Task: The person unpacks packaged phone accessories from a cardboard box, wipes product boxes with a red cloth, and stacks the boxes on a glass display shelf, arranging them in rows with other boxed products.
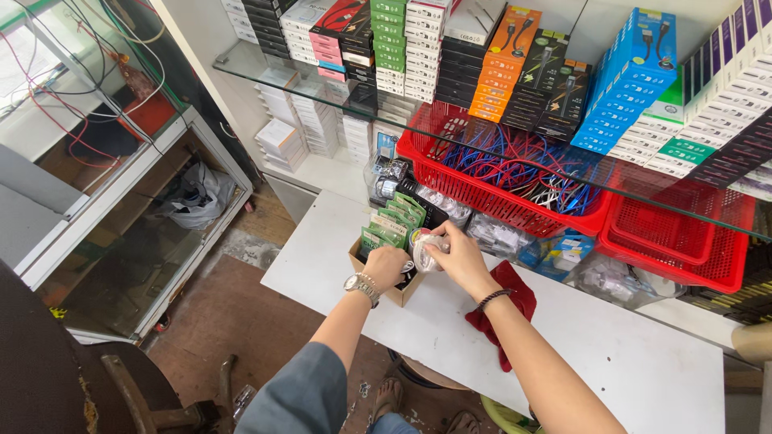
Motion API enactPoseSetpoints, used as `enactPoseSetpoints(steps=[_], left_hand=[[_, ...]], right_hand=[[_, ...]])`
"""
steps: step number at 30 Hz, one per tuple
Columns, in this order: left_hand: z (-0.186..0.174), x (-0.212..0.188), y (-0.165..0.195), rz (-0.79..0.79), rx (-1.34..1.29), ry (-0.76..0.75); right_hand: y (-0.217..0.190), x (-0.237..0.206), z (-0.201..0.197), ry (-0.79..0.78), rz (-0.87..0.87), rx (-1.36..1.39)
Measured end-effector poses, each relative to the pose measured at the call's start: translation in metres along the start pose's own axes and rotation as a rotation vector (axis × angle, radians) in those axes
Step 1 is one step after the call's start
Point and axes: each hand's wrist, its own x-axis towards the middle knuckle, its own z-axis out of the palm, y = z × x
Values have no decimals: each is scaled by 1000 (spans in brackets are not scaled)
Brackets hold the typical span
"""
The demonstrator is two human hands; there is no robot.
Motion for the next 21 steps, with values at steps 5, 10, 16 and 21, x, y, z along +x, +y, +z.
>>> enactPoseSetpoints(steps=[5,10,16,21], left_hand=[[-18,-15,-1,-33,-38,73],[-47,-23,-10,-15,-54,107],[-61,-36,-22,16,-95,147],[-48,-32,-23,-2,-37,149]], right_hand=[[-15,6,16,32,-82,-127],[-17,15,27,33,-267,-347],[5,21,56,20,-273,-397],[32,46,87,16,-306,-575]])
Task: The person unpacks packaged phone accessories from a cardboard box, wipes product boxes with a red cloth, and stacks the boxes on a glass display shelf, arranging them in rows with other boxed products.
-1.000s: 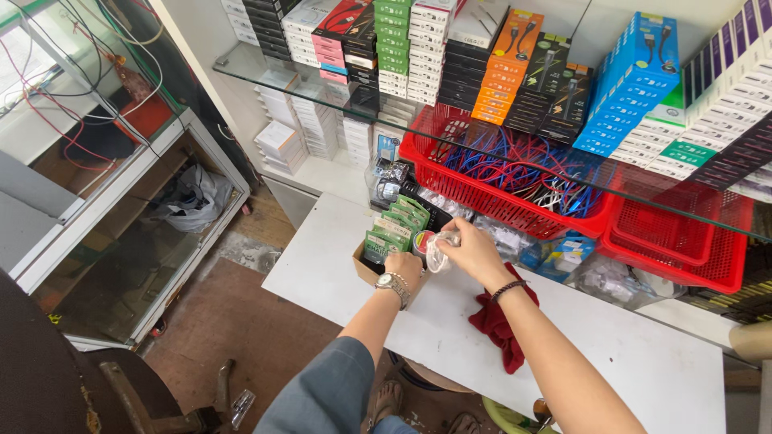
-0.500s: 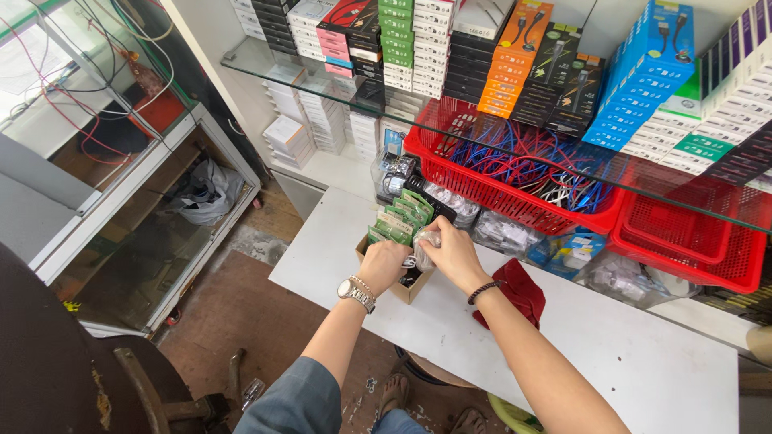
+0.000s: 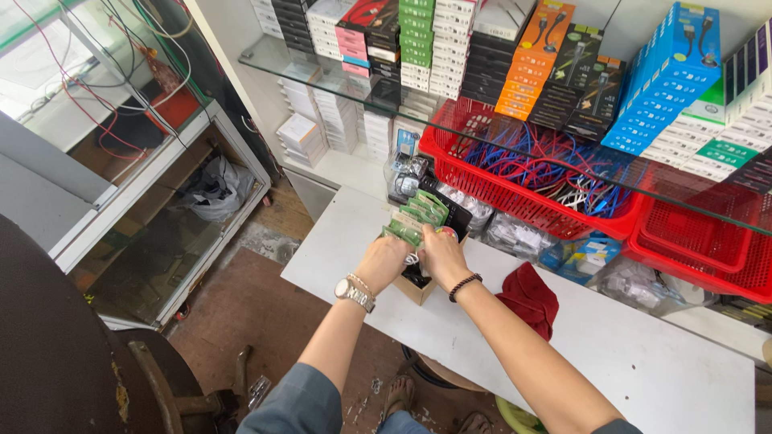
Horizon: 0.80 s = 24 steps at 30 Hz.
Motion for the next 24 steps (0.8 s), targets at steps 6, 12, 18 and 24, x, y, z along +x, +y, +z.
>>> enactPoseSetpoints(steps=[6,12,18,24], left_hand=[[14,-4,-10,13,-9,38],[17,-4,-13,44,4,38],[22,0,-6,51,-10,30],[26,2,0,41,-170,172]], right_hand=[[10,1,7,-153,-71,61],[-3,-9,0,-3,-167,-221],[3,-6,2,-236,-171,-414],[17,-11,-20,-192,-132,-92]])
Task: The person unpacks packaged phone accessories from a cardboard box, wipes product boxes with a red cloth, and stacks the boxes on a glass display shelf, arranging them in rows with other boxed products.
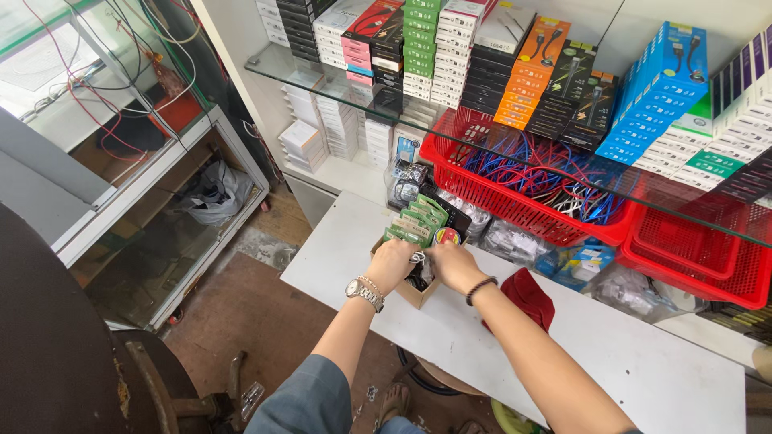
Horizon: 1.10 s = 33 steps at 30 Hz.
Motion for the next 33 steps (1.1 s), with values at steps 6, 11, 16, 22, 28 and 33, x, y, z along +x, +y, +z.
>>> enactPoseSetpoints(steps=[6,11,16,22,28,33], left_hand=[[8,4,4,-62,19,-31],[12,6,-9,-301,-587,-108],[8,3,-13,-594,-996,255],[-28,10,5,-689,-729,181],[-20,13,29,-566,-1044,144],[-10,-9,4,-429,69,121]], right_hand=[[-10,-14,-2,-197,241,179],[-36,-24,30,167,123,-109],[-40,-22,26,140,122,-103],[-13,-4,-6,-24,300,513],[13,-1,-9,192,145,821],[4,-15,13,223,269,659]])
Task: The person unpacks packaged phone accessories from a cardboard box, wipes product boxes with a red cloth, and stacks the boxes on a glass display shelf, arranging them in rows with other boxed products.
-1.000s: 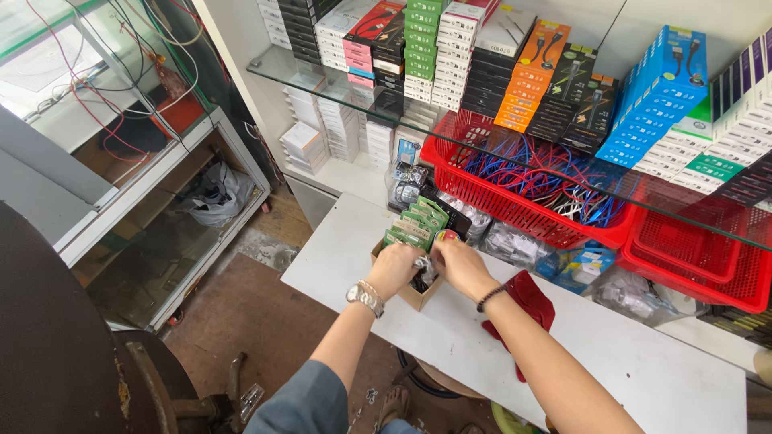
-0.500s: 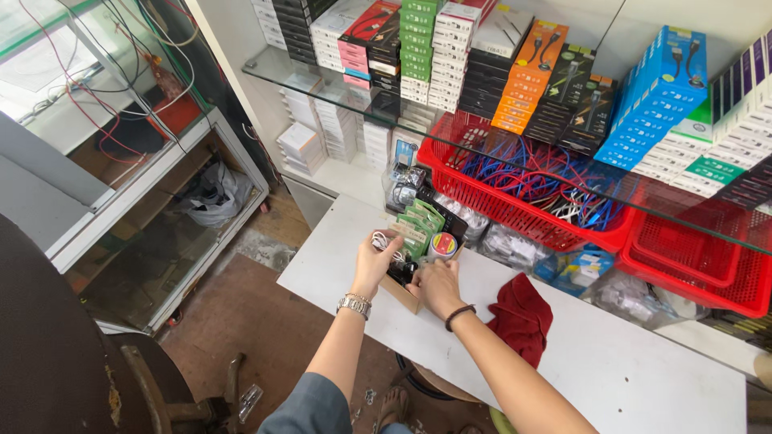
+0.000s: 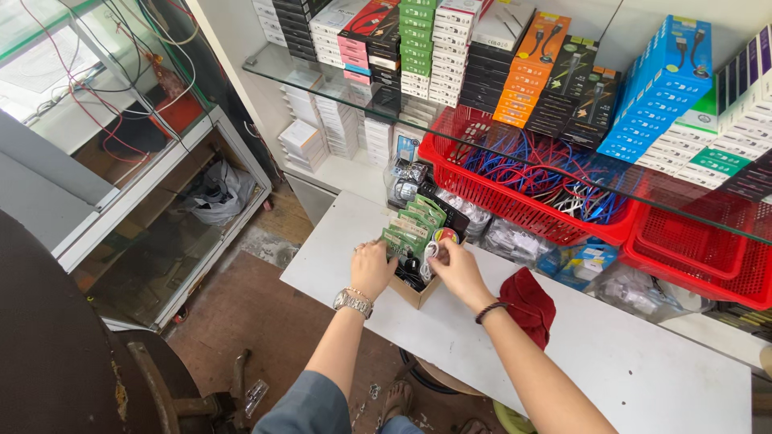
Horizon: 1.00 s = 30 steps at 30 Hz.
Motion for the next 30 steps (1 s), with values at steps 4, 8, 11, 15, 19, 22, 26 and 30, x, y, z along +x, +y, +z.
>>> enactPoseSetpoints(steps=[4,8,11,15,19,22,26,30], left_hand=[[3,-9,-5,50,127,25],[-4,-9,5,-20,-318,-22],[-3,-8,13,256,-353,-51],[13,-12,16,357,-266,-93],[27,-11,13,370,-161,-104],[24,-7,19,345,-142,-198],[4,-1,34,552,-306,-169],[-17,6,15,-70,-391,-73]], right_hand=[[-7,-9,13,3,3,-199],[-22,-8,11,-42,66,-312],[-33,-11,14,-34,100,-357],[-35,-23,18,187,-142,-596],[-27,-32,14,78,-114,-438],[-20,-39,13,86,-147,-402],[-10,-51,16,141,-231,-386],[2,-52,9,240,199,-106]])
